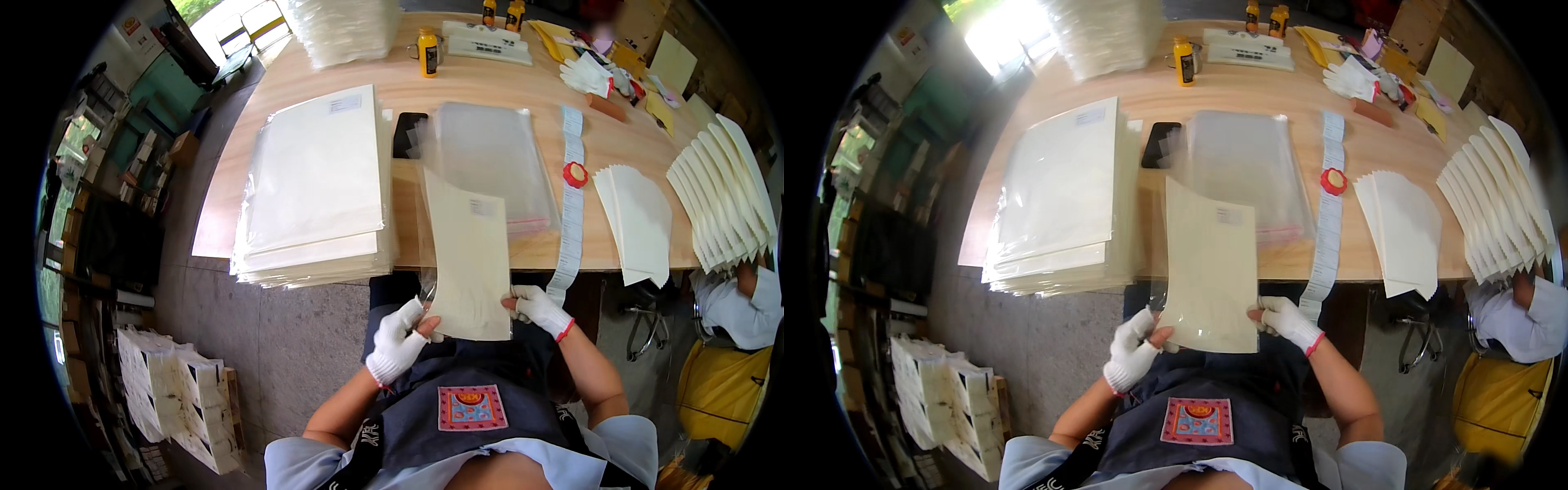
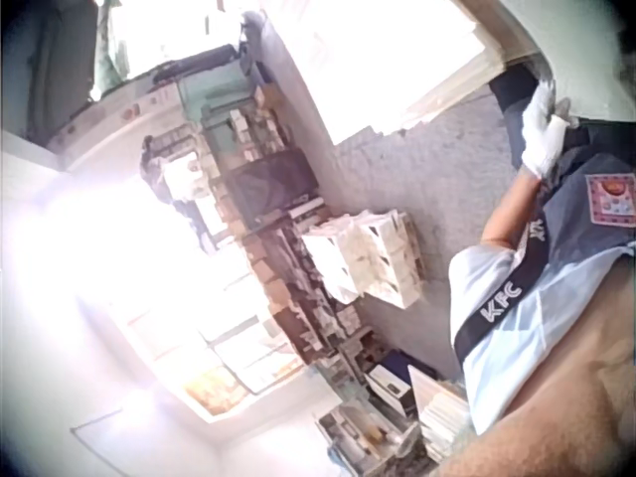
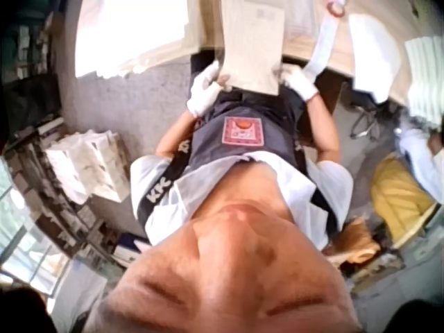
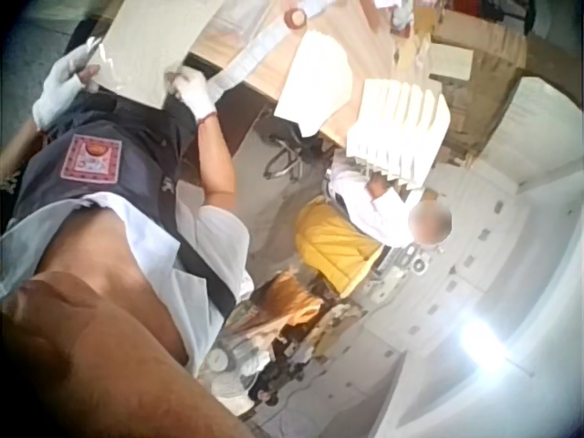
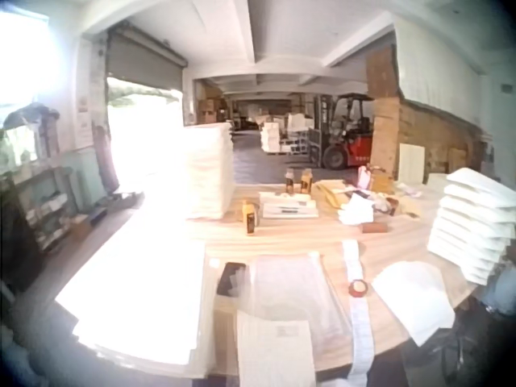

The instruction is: The person places a book into a clear plastic sleeve, folds the top flap over, and seals it with a strip of adhesive tape. This process is repeated for multiple books, with the person handling each item individually and stacking the finished packages on the table.

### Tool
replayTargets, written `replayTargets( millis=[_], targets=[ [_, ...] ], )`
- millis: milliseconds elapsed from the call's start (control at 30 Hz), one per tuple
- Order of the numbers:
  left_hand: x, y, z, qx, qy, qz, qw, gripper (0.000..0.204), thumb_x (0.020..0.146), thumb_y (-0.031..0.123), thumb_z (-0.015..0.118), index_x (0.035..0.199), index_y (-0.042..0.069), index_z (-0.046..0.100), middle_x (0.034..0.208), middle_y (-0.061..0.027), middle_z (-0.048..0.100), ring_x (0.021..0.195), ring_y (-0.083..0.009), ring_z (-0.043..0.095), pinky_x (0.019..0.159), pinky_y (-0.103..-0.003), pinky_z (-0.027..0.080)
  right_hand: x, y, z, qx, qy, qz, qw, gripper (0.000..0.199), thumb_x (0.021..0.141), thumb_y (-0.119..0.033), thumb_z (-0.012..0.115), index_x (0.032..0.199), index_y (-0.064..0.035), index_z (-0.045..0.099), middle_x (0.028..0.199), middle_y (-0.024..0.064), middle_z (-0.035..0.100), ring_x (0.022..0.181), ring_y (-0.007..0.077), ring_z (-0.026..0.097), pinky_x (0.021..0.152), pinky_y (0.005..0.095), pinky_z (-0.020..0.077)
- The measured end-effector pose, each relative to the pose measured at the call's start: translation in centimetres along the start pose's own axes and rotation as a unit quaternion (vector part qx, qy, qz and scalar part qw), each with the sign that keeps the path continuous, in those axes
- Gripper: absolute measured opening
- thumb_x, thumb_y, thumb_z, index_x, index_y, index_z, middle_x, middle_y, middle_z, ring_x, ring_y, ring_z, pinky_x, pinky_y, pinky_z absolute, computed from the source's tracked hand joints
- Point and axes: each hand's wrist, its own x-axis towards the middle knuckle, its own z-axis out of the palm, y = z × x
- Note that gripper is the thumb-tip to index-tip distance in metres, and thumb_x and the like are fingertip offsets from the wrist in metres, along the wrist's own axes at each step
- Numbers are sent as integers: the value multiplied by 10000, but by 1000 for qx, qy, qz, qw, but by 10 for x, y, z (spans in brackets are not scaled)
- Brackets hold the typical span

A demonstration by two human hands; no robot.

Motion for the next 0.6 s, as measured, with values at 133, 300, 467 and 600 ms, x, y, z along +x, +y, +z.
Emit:
replayTargets(
  millis=[133,300,467,600],
  targets=[
    [-12,47,-38,76,125,133,980,150,857,100,556,928,-32,554,640,-44,572,510,-82,568,462,-216,427,23,-53,18,133,-13,-109,985,212,893,-234,527,780,-55,530,556,-37,440,440,32,356,410,184,269],
    [-1,73,-115,139,411,238,869,256,937,156,401,884,-18,581,584,-30,537,464,-100,469,423,-215,351,55,-196,61,97,-15,-282,954,259,881,-265,550,717,-71,502,533,-42,426,441,41,353,411,201,276],
    [12,44,-186,486,442,149,740,256,841,93,462,1052,38,596,1163,-149,547,1033,-257,539,836,-305,454,93,-234,84,-79,38,-348,933,305,867,-293,565,691,-57,486,551,-27,427,508,49,352,458,236,300],
    [22,-2,-176,126,483,266,825,469,799,20,389,1265,24,441,1291,-121,437,1118,-223,486,891,-336,446,69,-209,71,25,48,-331,942,294,881,-311,540,733,-57,530,603,-4,478,534,60,398,491,234,349]
  ],
)
